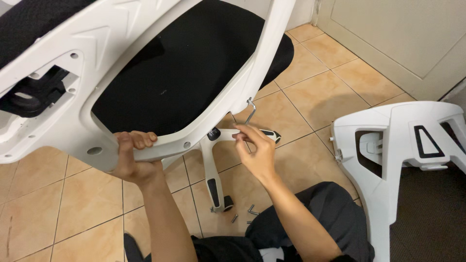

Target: The person assembles an office chair by attaching the white backrest frame to the black seat using an Allen key and screws. They then flip the chair and secure the seat to the base with additional screws.

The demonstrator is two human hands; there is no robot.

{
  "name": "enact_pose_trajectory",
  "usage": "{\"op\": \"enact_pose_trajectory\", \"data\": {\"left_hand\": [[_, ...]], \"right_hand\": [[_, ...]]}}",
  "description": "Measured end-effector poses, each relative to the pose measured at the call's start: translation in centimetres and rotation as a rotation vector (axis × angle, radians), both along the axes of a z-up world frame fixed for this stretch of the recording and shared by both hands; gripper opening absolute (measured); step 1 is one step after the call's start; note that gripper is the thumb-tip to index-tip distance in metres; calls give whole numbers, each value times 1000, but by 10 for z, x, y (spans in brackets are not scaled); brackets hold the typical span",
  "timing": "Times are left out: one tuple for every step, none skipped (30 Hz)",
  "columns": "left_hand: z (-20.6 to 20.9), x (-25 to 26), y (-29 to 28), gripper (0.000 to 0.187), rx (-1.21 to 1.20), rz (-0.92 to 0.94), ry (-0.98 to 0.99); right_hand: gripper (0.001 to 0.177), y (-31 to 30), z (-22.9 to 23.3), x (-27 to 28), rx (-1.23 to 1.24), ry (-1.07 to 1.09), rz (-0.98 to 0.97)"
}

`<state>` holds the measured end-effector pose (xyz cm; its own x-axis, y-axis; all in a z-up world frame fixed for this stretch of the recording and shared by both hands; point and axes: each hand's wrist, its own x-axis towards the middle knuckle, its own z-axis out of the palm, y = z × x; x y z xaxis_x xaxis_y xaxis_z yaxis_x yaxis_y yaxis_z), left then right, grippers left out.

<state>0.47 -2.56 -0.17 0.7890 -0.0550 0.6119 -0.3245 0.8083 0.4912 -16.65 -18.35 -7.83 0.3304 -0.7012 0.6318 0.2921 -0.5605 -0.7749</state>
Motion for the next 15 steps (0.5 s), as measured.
{"op": "enact_pose_trajectory", "data": {"left_hand": [[0,0,1,14,3,1,2],[-1,0,1,14,4,1,2],[-1,0,2,13,5,2,2],[-1,0,2,13,6,3,1],[-1,0,2,13,5,4,3],[-1,0,3,13,4,5,5],[-1,0,2,13,2,4,7],[-1,0,2,12,-1,-13,10],[-1,0,3,11,-3,-30,15],[-1,-1,3,10,-6,-47,19],[-1,0,3,10,-1,-37,13],[-1,0,2,9,4,-27,7],[-1,0,3,9,10,-16,1],[-2,-1,4,9,9,-18,13],[-2,-1,4,9,7,-21,24]], "right_hand": [[20,-7,-11,2,133,-20,59],[19,-17,-21,4,231,-116,135],[18,-31,-28,5,328,-213,212],[18,-44,-34,3,426,-310,289],[17,-56,-37,-1,445,-311,292],[16,-68,-37,-4,465,-313,295],[16,-79,-34,-8,484,-315,297],[14,-87,-28,-11,451,-305,280],[13,-93,-20,-16,419,-294,263],[12,-96,-9,-19,387,-284,247],[10,-97,4,-19,335,-230,146],[11,-96,18,-20,282,-177,45],[13,-90,32,-20,230,-123,-55],[13,-82,44,-20,177,-119,-81],[13,-74,57,-19,123,-116,-108]]}}
